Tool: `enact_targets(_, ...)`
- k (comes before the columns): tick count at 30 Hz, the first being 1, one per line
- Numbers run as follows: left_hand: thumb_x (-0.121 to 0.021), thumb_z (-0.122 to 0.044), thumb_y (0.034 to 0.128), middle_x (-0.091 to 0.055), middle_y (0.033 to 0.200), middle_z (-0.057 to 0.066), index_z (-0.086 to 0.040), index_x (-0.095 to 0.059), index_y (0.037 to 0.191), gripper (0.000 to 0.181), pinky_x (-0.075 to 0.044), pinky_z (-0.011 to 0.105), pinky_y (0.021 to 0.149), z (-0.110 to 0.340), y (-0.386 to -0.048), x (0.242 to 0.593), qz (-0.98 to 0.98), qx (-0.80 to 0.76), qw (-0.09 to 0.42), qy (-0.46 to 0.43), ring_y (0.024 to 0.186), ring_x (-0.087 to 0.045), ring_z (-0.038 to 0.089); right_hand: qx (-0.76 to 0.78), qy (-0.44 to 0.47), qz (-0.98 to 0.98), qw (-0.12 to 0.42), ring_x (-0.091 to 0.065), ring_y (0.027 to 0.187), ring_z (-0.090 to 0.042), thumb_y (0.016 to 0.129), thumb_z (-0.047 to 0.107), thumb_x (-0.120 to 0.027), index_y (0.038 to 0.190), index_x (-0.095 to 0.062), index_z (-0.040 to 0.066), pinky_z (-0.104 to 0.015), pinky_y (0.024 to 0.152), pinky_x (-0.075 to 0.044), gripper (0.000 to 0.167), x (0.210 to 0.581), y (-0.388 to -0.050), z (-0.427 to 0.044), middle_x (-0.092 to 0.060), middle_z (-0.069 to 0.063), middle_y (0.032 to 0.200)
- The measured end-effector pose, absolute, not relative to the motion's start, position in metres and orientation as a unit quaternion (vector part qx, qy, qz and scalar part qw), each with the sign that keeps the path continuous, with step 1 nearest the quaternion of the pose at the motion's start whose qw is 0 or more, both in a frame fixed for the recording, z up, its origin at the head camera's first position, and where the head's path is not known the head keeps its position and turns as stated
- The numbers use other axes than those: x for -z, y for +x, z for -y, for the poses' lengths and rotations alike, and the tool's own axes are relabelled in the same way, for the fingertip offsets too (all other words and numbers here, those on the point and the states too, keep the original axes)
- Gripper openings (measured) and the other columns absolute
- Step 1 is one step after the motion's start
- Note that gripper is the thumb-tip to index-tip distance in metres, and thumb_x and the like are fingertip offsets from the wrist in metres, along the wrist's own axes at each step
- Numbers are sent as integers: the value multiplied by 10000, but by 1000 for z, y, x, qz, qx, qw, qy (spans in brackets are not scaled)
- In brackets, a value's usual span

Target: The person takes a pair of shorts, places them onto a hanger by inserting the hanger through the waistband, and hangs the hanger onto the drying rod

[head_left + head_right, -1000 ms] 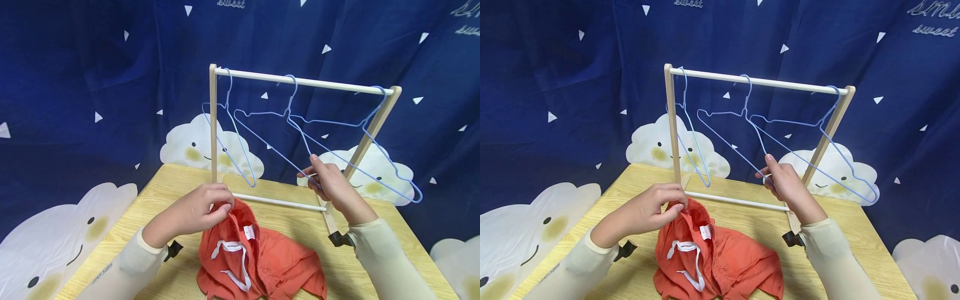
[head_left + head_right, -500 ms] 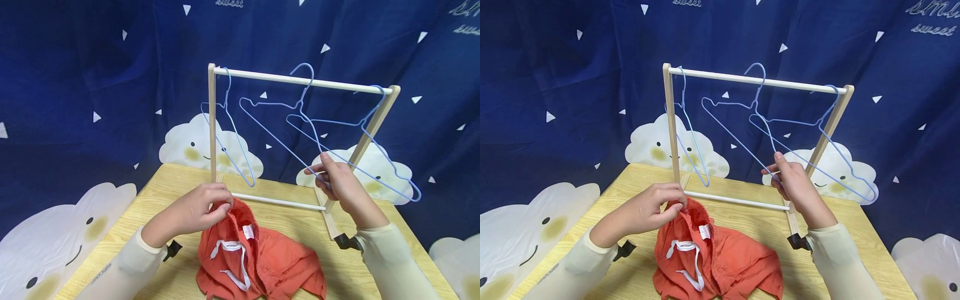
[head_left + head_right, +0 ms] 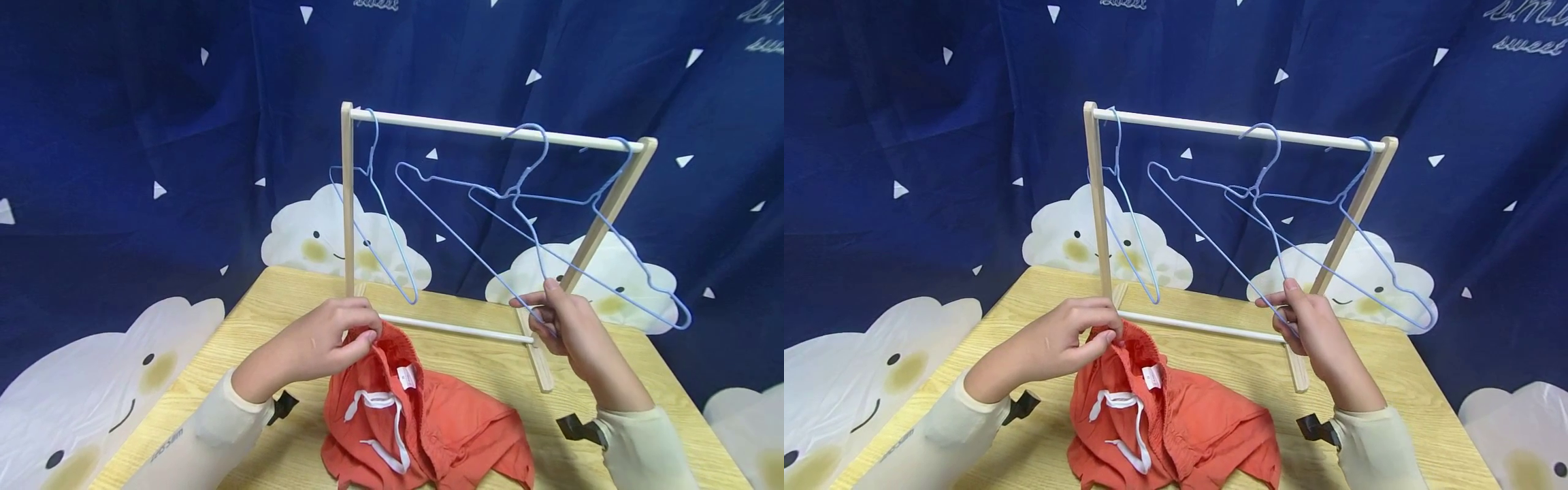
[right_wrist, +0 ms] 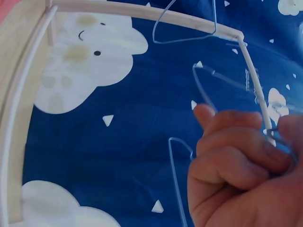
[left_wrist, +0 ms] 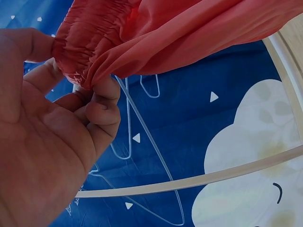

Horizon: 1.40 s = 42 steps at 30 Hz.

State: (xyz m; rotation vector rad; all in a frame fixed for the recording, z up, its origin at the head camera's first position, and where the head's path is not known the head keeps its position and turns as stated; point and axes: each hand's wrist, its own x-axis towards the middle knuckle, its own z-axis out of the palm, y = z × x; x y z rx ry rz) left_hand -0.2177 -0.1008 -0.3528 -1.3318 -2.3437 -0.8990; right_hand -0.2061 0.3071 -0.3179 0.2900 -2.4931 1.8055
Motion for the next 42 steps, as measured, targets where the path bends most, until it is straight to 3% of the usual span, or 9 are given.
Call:
enact_targets(6,-638,-101,1008,-637,942,-120,-193,-741,952,149,-556,267,789,99,-219,352,816,313,147,-463,865,-580,44,-630,180,755,8,-212,566,-257,1207,388,-262,1137,-825,110,-440,448,-81,632,337,-200,-327,-555,64,664)
enact_targets(14,-640,-100,1002,-621,935,-128,-192,-738,947,145,-549,264,785,99,-218,352,819,313,147,-458,850,-573,46,-666,289,685,-60,-218,573,-238,1211,289,-143,1285,-743,-10,-406,438,-98,674,361,-201,-348,-664,111,780)
enact_targets(18,-640,-104,1003,-622,942,-130,-202,-735,952,146,-553,267,790,100,-218,352,822,313,144,-453,854,-575,47,-671,313,666,-86,-194,547,-244,1207,272,-108,1318,-728,-11,-378,419,-90,691,370,-200,-355,-669,113,816)
enact_targets(26,-635,-96,988,-611,934,-133,-210,-720,939,150,-547,268,789,101,-219,354,825,313,143,-448,858,-575,49,-660,379,638,-117,-184,486,-208,1167,120,-23,1395,-621,-121,-282,389,-154,684,383,-201,-368,-420,-120,799)
enact_targets(35,-627,-81,985,-606,913,-125,-232,-699,921,180,-555,280,756,102,-219,353,823,320,151,-445,843,-563,53,-636,464,605,-120,-212,471,-170,1147,77,-12,1402,-572,-188,-240,392,-202,669,386,-207,-374,-341,-135,729)
enact_targets(42,-627,-79,986,-607,909,-120,-214,-701,926,165,-544,260,752,103,-219,352,824,319,158,-441,838,-560,55,-619,505,585,-143,-218,483,-159,1141,102,-26,1442,-568,-153,-220,389,-208,670,389,-210,-378,-319,-125,670)
